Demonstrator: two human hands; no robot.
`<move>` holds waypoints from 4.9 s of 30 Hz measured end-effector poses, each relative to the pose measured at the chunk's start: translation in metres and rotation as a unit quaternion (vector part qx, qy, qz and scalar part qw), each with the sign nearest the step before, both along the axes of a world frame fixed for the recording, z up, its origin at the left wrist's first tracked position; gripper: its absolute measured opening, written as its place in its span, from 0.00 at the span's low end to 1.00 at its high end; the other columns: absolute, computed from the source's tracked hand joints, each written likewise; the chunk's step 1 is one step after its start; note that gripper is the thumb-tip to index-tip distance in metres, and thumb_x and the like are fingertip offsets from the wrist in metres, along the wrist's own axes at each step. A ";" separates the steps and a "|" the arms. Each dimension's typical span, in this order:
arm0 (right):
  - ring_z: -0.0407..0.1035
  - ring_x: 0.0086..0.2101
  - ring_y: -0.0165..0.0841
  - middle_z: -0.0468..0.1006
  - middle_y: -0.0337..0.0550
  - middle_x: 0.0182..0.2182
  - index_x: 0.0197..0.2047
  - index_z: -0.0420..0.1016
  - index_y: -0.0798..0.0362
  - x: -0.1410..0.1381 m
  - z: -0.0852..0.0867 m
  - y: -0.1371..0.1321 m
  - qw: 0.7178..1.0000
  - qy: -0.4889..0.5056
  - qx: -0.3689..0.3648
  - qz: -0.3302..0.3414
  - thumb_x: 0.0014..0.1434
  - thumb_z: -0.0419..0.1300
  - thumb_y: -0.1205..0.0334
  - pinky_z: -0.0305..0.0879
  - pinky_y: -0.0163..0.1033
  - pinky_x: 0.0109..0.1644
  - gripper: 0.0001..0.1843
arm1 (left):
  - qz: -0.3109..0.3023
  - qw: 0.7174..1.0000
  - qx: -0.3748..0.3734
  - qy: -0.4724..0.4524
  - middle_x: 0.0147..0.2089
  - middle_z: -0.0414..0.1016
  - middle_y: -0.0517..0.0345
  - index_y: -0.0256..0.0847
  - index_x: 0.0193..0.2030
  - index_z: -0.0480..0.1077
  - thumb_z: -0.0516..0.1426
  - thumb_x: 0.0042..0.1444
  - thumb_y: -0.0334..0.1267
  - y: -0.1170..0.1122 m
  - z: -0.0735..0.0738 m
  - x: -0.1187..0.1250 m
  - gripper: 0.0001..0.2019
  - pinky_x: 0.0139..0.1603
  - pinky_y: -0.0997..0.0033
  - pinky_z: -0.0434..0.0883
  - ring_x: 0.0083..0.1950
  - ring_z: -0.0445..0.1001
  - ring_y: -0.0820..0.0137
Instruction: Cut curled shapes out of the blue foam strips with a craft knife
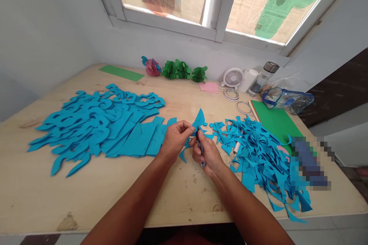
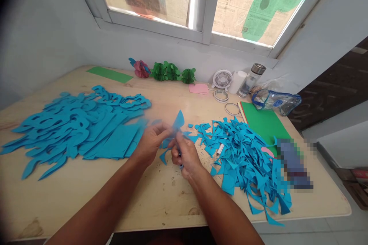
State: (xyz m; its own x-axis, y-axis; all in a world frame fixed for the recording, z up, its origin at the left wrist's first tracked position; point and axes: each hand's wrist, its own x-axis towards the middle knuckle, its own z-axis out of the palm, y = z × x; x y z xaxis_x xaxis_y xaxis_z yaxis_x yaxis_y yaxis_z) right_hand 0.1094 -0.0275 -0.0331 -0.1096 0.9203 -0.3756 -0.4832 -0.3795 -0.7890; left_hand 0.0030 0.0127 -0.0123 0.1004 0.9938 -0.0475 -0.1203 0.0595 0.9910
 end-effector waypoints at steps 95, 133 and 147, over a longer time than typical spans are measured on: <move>0.42 0.09 0.19 0.56 0.26 0.09 0.25 0.67 0.55 -0.003 -0.003 -0.001 1.000 -0.024 -0.016 -0.002 0.45 0.61 0.36 0.35 0.30 0.14 0.27 | 0.006 1.000 0.015 0.022 0.20 0.67 0.61 0.39 0.19 0.68 0.61 0.42 0.39 0.000 -0.004 0.001 0.08 0.26 0.75 0.64 0.24 0.65 0.73; 0.42 0.09 0.19 0.56 0.26 0.07 0.24 0.68 0.55 0.000 -0.004 0.000 0.998 -0.061 -0.003 0.002 0.46 0.61 0.36 0.34 0.30 0.13 0.27 | -0.006 0.997 0.015 0.074 0.21 0.68 0.61 0.38 0.19 0.67 0.58 0.43 0.38 0.001 -0.003 0.000 0.07 0.28 0.74 0.63 0.26 0.64 0.73; 0.40 0.08 0.19 0.54 0.25 0.07 0.23 0.67 0.55 0.001 -0.006 0.001 0.998 -0.066 0.004 -0.002 0.47 0.59 0.35 0.34 0.30 0.12 0.28 | -0.029 0.998 0.009 0.050 0.21 0.68 0.61 0.38 0.21 0.68 0.58 0.44 0.38 0.001 -0.006 0.000 0.06 0.27 0.74 0.63 0.25 0.64 0.73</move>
State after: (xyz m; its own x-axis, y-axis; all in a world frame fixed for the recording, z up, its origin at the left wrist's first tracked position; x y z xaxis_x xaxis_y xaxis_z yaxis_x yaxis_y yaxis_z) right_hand 0.1103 -0.0262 -0.0390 -0.0559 0.9239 -0.3786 -0.3771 -0.3706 -0.8488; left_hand 0.0026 0.0140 -0.0182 0.1534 0.9873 -0.0416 -0.0180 0.0449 0.9988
